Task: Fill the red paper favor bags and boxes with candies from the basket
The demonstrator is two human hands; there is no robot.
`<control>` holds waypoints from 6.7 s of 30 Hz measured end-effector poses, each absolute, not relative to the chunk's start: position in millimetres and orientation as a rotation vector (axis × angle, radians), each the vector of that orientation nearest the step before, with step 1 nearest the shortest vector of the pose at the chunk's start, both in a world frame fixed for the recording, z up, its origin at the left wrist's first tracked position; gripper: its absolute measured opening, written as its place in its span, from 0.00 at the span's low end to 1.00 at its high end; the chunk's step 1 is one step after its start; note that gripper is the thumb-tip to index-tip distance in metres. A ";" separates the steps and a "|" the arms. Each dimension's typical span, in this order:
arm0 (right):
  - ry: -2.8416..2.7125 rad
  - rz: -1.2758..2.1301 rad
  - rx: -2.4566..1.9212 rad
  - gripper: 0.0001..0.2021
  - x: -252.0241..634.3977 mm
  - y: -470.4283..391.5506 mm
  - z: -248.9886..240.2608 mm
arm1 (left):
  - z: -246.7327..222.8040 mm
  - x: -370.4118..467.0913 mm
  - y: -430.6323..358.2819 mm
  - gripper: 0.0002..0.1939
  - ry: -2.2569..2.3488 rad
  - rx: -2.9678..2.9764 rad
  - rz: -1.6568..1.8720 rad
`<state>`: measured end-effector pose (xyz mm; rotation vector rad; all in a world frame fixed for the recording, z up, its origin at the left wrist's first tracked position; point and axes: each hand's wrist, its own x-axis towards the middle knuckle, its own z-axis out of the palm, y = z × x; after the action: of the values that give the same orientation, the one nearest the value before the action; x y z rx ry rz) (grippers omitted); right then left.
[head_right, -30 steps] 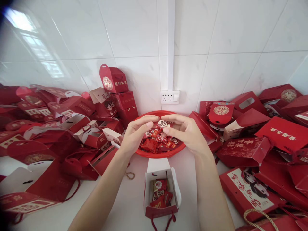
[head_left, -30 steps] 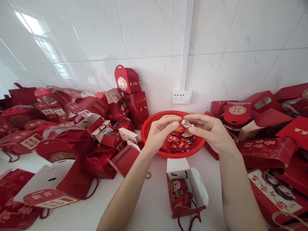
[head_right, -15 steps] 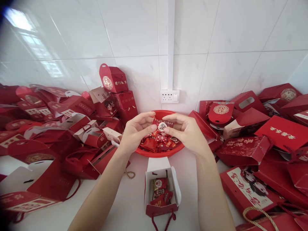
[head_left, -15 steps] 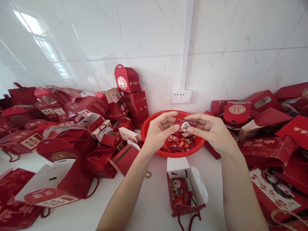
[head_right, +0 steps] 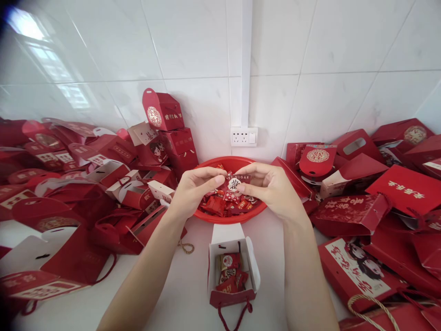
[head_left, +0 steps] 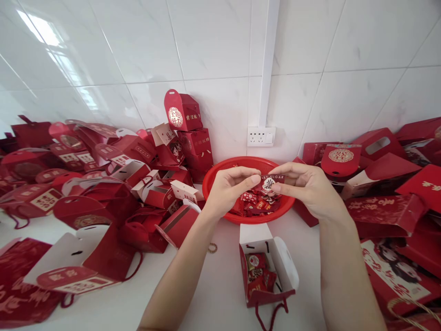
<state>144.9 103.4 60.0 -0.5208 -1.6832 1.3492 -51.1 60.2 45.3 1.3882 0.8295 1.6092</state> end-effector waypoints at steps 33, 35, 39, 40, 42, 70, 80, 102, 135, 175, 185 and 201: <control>-2.826 1.079 -0.556 0.11 155.7 69.6 84.6 | 52.8 -68.6 50.6 0.11 1.007 1.705 1.582; -2.870 0.977 -0.639 0.10 151.0 69.4 81.9 | 52.9 -66.7 49.9 0.10 1.014 1.714 1.557; -2.821 0.907 -0.732 0.09 151.2 72.9 73.6 | 57.6 -64.3 45.6 0.10 1.033 1.687 1.496; -2.789 0.899 -0.755 0.08 152.8 73.9 71.6 | 59.8 -64.9 43.8 0.09 1.062 1.698 1.454; -2.731 0.886 -0.801 0.07 155.8 75.4 68.7 | 64.2 -68.0 40.0 0.06 1.152 1.784 1.295; -2.457 0.859 -0.979 0.09 185.4 69.5 72.0 | 36.6 -25.9 33.2 0.07 0.909 2.461 0.022; -2.127 0.901 -0.901 0.22 193.4 68.3 78.5 | 60.7 -55.6 23.3 0.13 1.028 2.133 0.805; -2.163 0.891 -0.989 0.30 177.9 97.6 66.3 | 58.5 -71.6 47.5 0.13 1.341 1.469 1.587; -2.216 0.979 -0.826 0.20 165.1 105.3 60.2 | 45.6 -66.8 55.0 0.15 1.364 1.887 1.206; -1.732 1.044 -0.530 0.15 159.9 40.6 90.8 | 81.0 -68.9 -3.0 0.13 0.899 1.616 1.677; -2.165 0.786 -0.649 0.35 150.8 20.4 83.5 | 76.8 -39.2 -20.0 0.19 0.938 1.762 1.590; -2.261 0.751 -0.633 0.38 151.0 15.4 76.0 | 74.4 -30.9 -18.5 0.11 1.069 1.682 1.810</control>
<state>151.0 15.4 76.0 -0.6333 -2.2607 0.7506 -30.9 -18.5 74.4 1.6815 1.0687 1.8103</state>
